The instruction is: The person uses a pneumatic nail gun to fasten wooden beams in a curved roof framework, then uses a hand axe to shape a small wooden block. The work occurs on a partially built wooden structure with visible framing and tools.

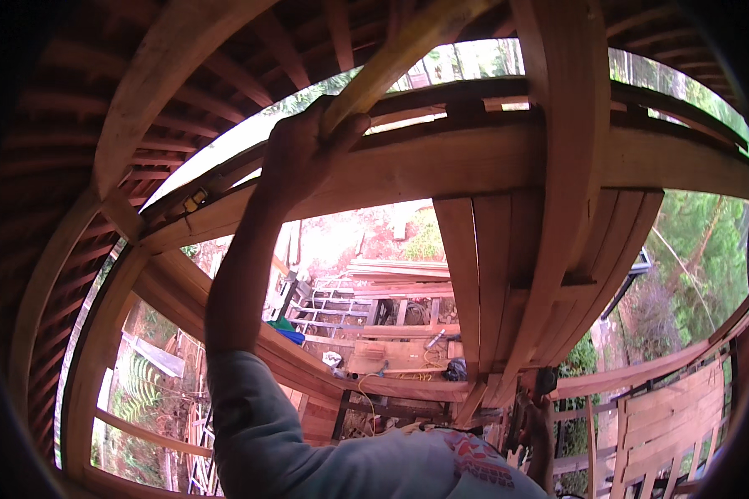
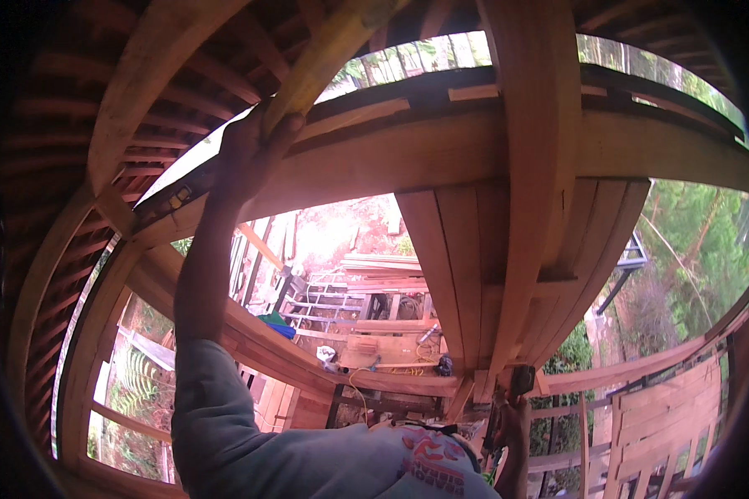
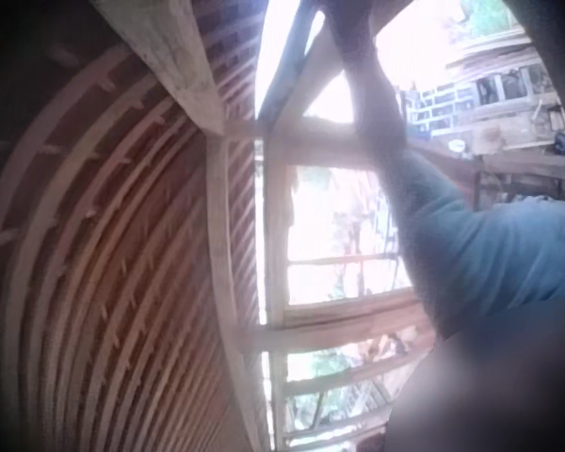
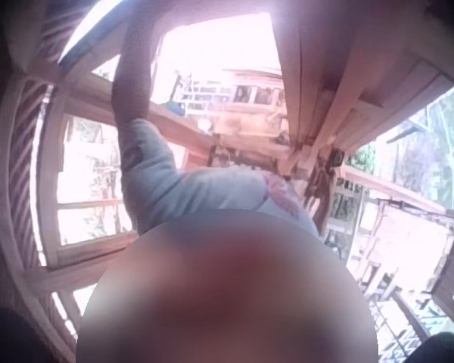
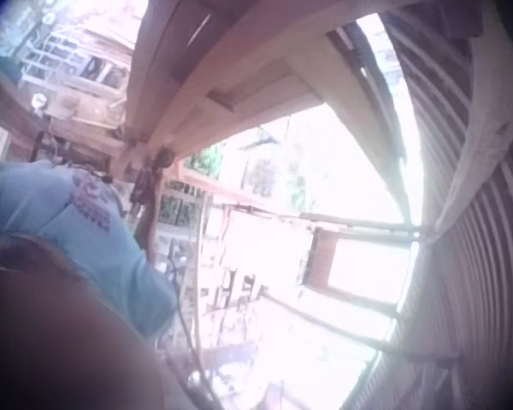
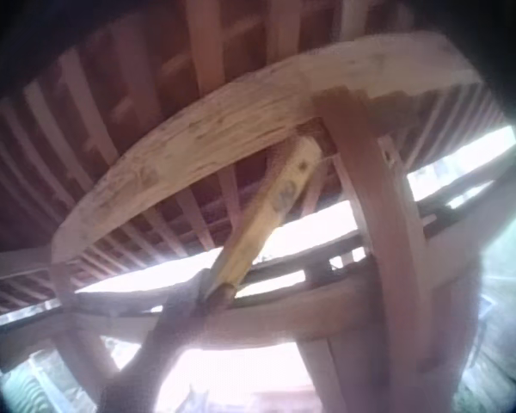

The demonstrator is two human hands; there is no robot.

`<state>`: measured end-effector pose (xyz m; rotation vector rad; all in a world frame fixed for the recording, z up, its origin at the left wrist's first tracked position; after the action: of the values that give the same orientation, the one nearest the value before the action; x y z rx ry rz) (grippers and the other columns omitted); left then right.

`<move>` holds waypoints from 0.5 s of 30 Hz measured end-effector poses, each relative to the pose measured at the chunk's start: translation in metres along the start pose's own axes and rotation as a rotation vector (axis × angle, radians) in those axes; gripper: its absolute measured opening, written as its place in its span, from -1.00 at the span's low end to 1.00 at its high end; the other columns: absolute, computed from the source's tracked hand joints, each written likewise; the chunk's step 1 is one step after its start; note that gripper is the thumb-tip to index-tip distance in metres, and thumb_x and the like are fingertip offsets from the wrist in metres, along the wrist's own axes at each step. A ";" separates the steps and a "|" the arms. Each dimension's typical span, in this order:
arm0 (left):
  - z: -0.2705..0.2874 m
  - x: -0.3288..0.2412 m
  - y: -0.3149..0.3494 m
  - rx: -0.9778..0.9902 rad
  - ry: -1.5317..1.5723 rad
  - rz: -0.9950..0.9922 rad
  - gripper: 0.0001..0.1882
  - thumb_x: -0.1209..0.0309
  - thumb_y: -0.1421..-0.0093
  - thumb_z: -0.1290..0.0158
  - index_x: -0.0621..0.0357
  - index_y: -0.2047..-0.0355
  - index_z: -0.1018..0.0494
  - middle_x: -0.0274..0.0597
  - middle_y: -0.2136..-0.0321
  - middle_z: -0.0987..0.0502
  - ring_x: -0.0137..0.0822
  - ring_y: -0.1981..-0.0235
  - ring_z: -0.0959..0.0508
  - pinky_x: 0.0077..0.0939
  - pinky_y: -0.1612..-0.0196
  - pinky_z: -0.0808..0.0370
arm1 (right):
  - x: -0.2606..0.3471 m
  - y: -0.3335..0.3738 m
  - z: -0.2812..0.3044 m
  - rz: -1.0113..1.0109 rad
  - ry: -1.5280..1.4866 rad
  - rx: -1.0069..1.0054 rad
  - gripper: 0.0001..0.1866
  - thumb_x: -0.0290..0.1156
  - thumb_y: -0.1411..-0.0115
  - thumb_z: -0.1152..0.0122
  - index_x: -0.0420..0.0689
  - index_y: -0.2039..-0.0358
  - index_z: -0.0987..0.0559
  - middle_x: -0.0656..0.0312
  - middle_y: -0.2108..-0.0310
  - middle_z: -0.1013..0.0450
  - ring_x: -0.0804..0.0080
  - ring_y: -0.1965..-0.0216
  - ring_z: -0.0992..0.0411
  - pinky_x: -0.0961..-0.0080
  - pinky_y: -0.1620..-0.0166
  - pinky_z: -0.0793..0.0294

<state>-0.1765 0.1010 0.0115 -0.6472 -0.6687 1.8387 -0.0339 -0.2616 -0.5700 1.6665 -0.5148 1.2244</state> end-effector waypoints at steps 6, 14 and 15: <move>-0.054 0.062 -0.030 0.022 -0.437 -0.337 -0.55 -0.01 -0.34 -0.02 -0.04 -0.07 -0.54 -0.03 0.18 -0.64 -0.01 0.15 -0.63 -0.13 0.09 -0.54 | 0.017 0.012 -0.017 -0.002 0.026 0.032 -0.78 -0.25 -0.21 -0.34 -0.11 0.29 -0.56 0.44 0.62 -0.36 0.64 0.69 -0.29 0.53 0.64 -0.20; -0.121 0.076 -0.047 0.230 -0.101 -0.306 -0.52 -0.04 -0.39 0.01 0.15 0.16 -0.61 -0.08 0.30 -0.65 -0.20 0.25 -0.63 -0.27 0.14 -0.49 | -0.007 0.015 -0.019 -0.039 -0.049 -0.052 -0.81 -0.27 -0.27 -0.28 -0.04 0.38 -0.49 0.46 0.74 -0.27 0.67 0.80 -0.21 0.58 0.72 -0.12; -0.120 0.066 -0.046 0.258 -0.037 -0.317 -0.51 -0.04 -0.39 0.01 0.17 0.18 -0.61 -0.09 0.31 -0.64 -0.22 0.26 -0.62 -0.28 0.15 -0.49 | -0.009 0.020 -0.016 -0.057 -0.044 -0.087 -0.82 -0.28 -0.27 -0.28 -0.04 0.38 -0.48 0.46 0.74 -0.27 0.67 0.80 -0.21 0.59 0.72 -0.12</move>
<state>-0.0844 0.1950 -0.0482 -0.3174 -0.5131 1.6080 -0.0611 -0.2582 -0.5687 1.6268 -0.5364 1.1107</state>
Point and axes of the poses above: each hand's wrist, its own y-axis away from the middle knuckle, its own z-axis out of the back of the hand, x = y × z, the point moved 7 cm from there along -y, towards the middle knuckle
